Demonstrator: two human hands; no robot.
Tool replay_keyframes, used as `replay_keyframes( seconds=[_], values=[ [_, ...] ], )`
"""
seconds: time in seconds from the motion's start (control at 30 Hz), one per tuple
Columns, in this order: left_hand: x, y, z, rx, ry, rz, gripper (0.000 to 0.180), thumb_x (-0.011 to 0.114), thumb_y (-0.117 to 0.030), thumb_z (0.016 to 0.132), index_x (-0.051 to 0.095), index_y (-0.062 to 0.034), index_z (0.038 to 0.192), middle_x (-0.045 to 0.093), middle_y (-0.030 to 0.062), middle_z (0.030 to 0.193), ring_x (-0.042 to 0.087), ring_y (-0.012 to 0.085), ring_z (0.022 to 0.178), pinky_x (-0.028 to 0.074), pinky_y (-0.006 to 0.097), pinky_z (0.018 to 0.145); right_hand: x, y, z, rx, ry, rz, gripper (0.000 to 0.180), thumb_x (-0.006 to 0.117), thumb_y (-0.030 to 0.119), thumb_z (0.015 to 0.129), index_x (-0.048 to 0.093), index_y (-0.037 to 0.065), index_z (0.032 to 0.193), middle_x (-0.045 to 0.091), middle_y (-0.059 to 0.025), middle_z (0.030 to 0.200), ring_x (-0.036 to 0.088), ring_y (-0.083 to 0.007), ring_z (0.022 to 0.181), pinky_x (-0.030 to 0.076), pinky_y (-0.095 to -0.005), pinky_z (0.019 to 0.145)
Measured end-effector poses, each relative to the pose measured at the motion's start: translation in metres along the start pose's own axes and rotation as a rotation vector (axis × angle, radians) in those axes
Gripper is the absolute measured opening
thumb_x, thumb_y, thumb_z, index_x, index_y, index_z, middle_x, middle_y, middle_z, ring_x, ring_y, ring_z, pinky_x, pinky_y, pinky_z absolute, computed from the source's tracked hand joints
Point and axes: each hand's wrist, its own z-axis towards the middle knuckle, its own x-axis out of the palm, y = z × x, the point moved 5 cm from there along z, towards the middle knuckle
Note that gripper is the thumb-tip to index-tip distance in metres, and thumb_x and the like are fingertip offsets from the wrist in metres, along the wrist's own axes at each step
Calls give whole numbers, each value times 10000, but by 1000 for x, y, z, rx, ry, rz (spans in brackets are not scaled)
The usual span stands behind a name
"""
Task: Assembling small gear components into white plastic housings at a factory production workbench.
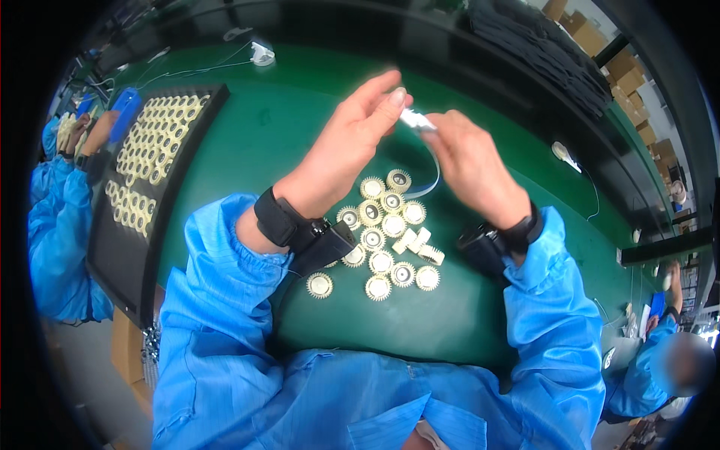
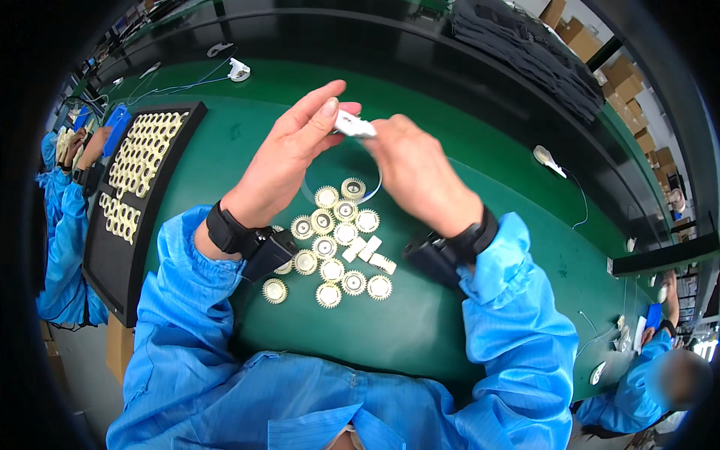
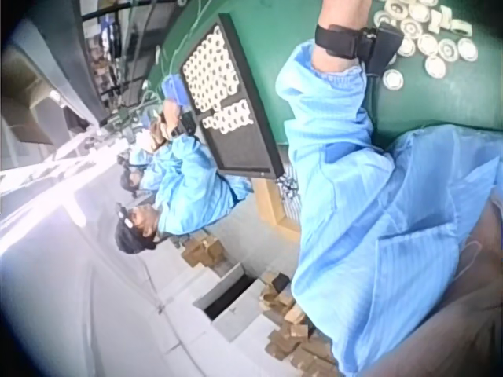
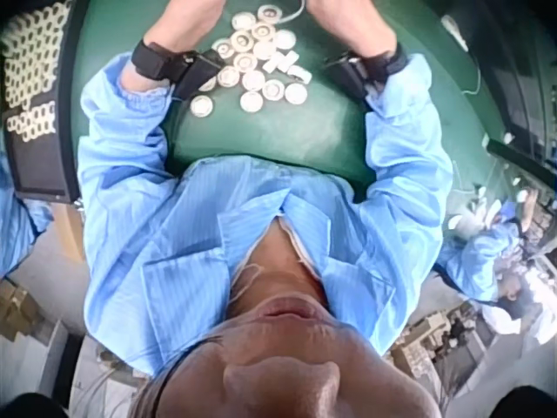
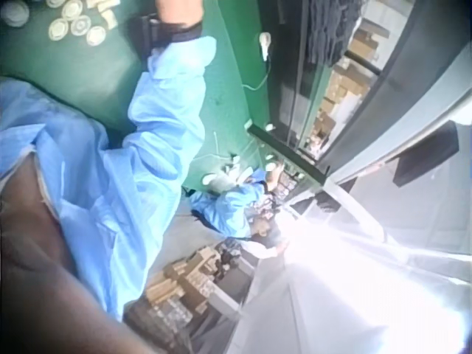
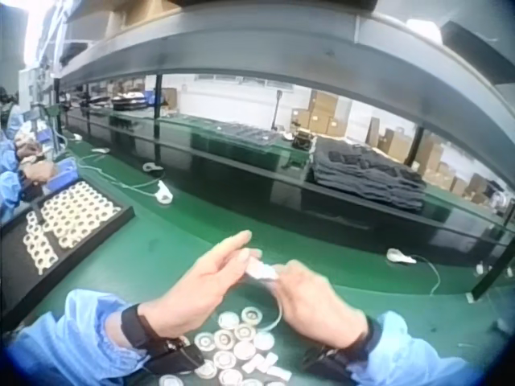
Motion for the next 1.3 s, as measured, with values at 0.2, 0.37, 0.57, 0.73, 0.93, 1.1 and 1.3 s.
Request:
replay_keyframes(
  seconds=[0.2, 0.37, 0.57, 0.73, 0.93, 1.1, 1.3],
  values=[
    [2, -12, -1, 4, 13, -287, 428, 566, -270, 965, 496, 14, 1277, 601, 111, 1159, 562, 174, 1113, 426, 321, 989, 3, 23, 4, 60, -91, 56, 157, 557, 80, 911, 581, -17, 1032, 538, -189, 802, 543, -368, 720, 437, -453, 648],
    [-9, -6, 1, 41, 33, -308, 388, 588, -247, 952, 500, 12, 1226, 606, 132, 1130, 604, 210, 1055, 478, 339, 939, 10, 21, -3, 161, -60, 213, 243, 585, 83, 895, 577, -5, 1121, 591, -172, 904, 590, -323, 801, 468, -395, 701],
    [-28, -12, 10, -21, -46, -280, 347, 601, -278, 941, 518, -1, 1133, 611, 160, 1119, 636, 265, 1001, 523, 381, 873, 33, -6, -35, 274, 267, 524, 460, 613, -51, 786, 577, 80, 1225, 592, -78, 1120, 598, -194, 936, 498, -324, 848],
    [-13, 3, 10, -114, 98, -388, 302, 594, -240, 943, 594, 7, 1118, 639, 140, 1088, 632, 251, 1006, 494, 341, 916, 50, -14, -39, 221, 310, 361, 372, 651, 27, 799, 597, 67, 1165, 565, -111, 953, 601, -251, 899, 495, -339, 793],
    [11, 7, -2, -196, 288, -575, 354, 548, -246, 966, 560, 29, 1188, 608, 186, 1173, 628, 278, 1015, 497, 368, 928, -5, -27, -38, 282, -61, 448, 339, 651, -8, 797, 593, 11, 1131, 558, -98, 1016, 602, -196, 927, 517, -296, 774],
    [40, -7, -22, -228, 441, -745, 410, 506, -268, 984, 519, 53, 1239, 557, 231, 1252, 605, 315, 1064, 481, 399, 965, -40, 0, -34, 265, -138, 781, 398, 701, -4, 804, 586, -13, 1185, 593, -69, 1099, 592, -138, 990, 503, -273, 806],
    [43, -13, -24, -189, 435, -778, 442, 543, -278, 965, 499, 38, 1271, 559, 214, 1248, 594, 311, 1083, 470, 404, 973, -50, 5, -38, 315, -220, 940, 371, 709, 4, 811, 593, -40, 1160, 611, -95, 1106, 590, -140, 1002, 498, -266, 861]
  ],
)
